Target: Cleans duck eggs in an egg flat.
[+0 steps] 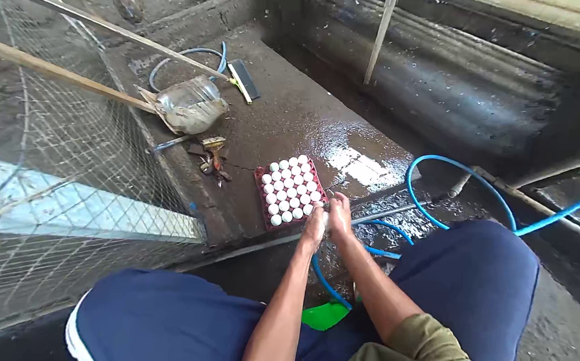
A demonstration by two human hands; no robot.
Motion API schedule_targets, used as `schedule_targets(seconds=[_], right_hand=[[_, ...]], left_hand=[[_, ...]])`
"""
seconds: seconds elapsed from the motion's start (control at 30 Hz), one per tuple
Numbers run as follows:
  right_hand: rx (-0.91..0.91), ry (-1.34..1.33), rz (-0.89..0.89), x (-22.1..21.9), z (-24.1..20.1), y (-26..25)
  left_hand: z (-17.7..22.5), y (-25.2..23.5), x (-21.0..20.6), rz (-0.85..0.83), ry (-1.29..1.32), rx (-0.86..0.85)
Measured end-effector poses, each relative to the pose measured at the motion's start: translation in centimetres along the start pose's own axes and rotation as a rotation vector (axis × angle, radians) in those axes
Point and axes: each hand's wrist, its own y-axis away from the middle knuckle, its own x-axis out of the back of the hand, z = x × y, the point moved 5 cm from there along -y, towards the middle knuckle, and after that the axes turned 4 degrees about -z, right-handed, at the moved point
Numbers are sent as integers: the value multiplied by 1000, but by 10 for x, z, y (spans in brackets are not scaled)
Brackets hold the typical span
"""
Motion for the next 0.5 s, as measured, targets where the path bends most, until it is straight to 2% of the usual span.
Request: schedule_targets(seconds=[0.07,0.1,0.17,0.23,0.3,0.37,0.43,0.5], right_hand=[[-155,-58,-1,3,6,-16],[-146,-69,-14,2,7,-12],[54,-9,-22,-4,1,4],[259,123,-29,-5,-8,13],[190,159,11,1,-10,3],[97,152,12,1,-10,-1],[181,183,-29,-4,-10,13],[211,146,-21,-3,-6,12]], left_hand=[[1,-2,-3,21,74,-18],[-2,-3,-3,61,121,-14],[-1,-4,1,74,147,-35],[6,-1,1,12,91,-38],[6,5,-2,-25,66,5],[3,4,-4,11,83,-1],[3,1,-2,25,98,-33],[4,4,-2,-19,109,17]])
